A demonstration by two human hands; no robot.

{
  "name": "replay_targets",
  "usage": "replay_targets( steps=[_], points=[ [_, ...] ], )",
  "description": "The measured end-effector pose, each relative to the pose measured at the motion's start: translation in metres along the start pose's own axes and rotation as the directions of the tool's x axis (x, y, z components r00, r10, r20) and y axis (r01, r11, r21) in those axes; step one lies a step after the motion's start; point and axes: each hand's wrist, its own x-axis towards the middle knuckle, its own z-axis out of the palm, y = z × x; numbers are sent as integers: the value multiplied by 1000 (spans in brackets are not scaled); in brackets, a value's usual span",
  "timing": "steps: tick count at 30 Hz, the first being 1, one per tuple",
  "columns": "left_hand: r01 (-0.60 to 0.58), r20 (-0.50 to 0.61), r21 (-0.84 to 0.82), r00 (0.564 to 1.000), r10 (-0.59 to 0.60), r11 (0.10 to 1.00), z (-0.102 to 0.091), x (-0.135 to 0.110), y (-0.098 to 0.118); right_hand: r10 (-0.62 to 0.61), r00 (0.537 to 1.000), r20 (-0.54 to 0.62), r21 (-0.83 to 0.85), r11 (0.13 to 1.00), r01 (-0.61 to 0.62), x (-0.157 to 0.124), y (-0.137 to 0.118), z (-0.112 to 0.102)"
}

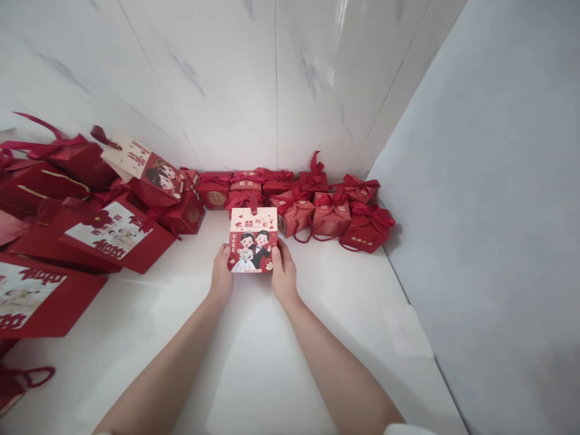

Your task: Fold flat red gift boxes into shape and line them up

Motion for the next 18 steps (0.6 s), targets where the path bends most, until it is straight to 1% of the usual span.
replay_targets(
  steps=[5,18],
  points=[
    [3,-6,9,1000,-3,1000,1,0,1,15,1000,-5,-3,1000,-15,0,1,-1],
    [5,-8,28,1000,-5,1000,2,-2,3,-2,1000,-10,8,1000,2,2,5,0]
  ],
)
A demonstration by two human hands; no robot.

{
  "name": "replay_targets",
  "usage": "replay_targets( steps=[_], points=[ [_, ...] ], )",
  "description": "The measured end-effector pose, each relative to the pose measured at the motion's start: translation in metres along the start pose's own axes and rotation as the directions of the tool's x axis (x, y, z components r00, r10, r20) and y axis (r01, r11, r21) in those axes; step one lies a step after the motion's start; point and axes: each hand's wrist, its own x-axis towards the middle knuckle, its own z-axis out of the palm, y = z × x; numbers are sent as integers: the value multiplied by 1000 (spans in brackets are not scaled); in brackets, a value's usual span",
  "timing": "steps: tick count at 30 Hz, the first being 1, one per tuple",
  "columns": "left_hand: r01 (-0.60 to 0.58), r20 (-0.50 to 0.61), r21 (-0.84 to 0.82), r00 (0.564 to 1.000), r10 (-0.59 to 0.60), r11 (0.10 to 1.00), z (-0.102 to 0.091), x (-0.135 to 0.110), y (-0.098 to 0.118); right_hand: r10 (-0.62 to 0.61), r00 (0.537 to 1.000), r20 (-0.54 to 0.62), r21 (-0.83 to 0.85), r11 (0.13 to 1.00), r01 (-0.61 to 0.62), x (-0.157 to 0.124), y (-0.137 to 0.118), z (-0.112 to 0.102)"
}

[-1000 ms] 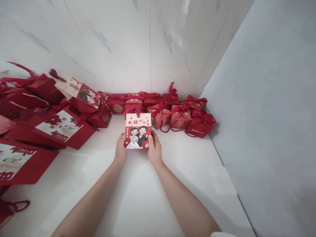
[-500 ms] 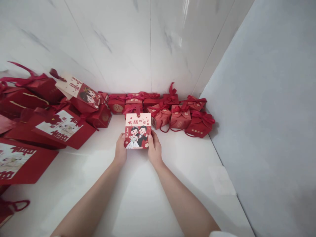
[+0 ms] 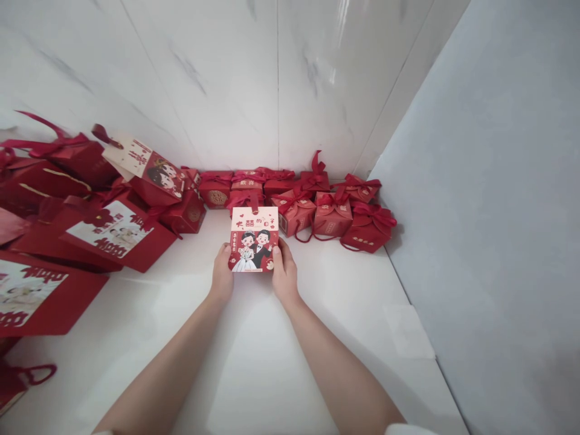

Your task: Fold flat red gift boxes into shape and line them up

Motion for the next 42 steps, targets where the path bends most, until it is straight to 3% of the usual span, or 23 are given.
replay_targets(
  steps=[30,32,35,37,40,42],
  points=[
    [-4,10,4,1000,4,1000,-3,3,-5,9,1000,-2,11,1000,-8,-1,-2,1],
    [-63,-6,59,998,64,996,-2,-1,-4,-44,999,-14,10,999,44,-4,-3,2],
    [-309,-29,290,943,330,906,-2,-12,-1,-217,972,-87,-28,976,215,-11,-7,3],
    [-458,79,411,879,470,788,-2,-19,-1,-327,938,-112,-91,944,318,-16,-11,2],
    [-597,335,427,802,494,680,-5,-23,-6,-416,908,-58,-184,898,400,-22,-15,-1],
    [-627,430,413,774,465,661,-8,-20,-11,-457,889,3,-206,870,448,-23,-17,-3]
  ],
)
